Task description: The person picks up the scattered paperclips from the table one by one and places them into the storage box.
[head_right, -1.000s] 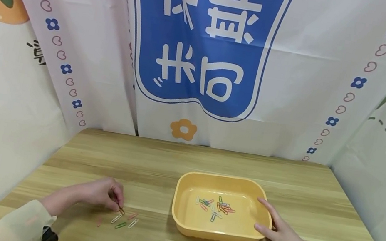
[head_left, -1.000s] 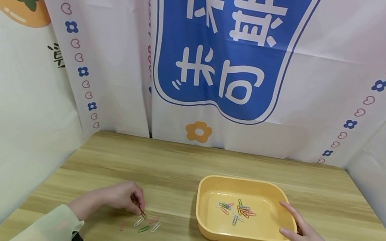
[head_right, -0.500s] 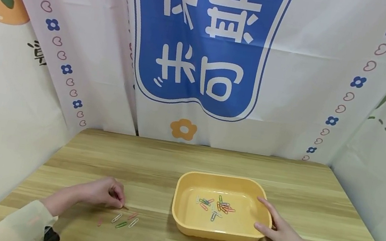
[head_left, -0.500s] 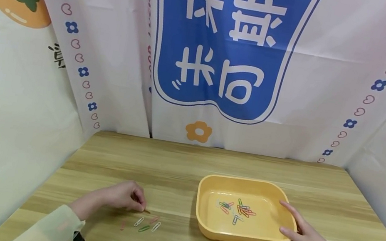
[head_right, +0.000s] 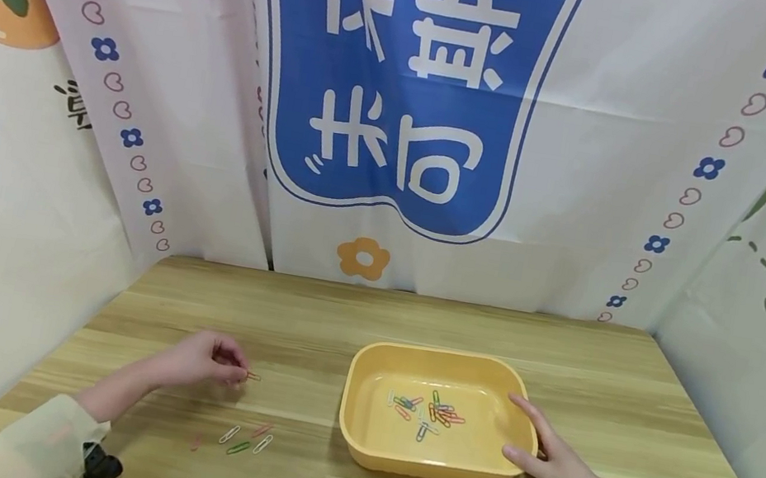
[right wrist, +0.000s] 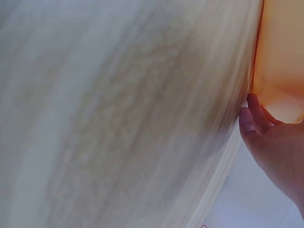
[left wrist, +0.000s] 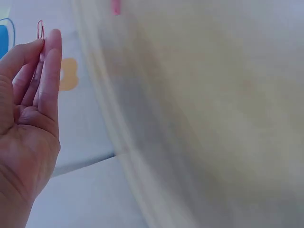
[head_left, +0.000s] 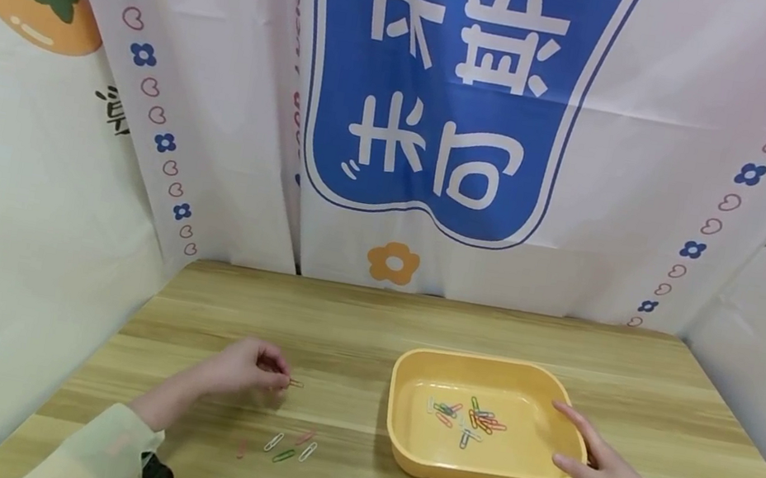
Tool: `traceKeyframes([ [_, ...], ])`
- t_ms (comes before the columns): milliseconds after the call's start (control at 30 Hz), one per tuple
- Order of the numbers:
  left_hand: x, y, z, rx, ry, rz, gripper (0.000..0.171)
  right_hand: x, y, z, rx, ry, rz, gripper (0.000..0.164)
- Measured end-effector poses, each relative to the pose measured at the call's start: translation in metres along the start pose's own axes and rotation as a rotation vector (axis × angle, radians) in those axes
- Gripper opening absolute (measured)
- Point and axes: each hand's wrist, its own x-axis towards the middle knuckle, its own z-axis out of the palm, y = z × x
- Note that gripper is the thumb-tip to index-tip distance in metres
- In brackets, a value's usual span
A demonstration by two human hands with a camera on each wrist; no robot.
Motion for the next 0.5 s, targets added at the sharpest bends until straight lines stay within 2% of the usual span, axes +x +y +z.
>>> traceKeyframes([
  [133,0.004,0.011,-0.006,-0.019,0.010,0.003,0.012,0.000,0.001,0.000,0.008,0.000,0.004,0.062],
  [267,0.008,0.024,-0.008,0.017,0.011,0.020,0.012,0.000,0.001,-0.001,0.002,0.006,-0.014,0.063],
  [500,0.013,0.056,-0.008,0.060,0.017,0.045,0.013,-0.001,0.004,-0.001,-0.005,-0.001,-0.061,0.064],
])
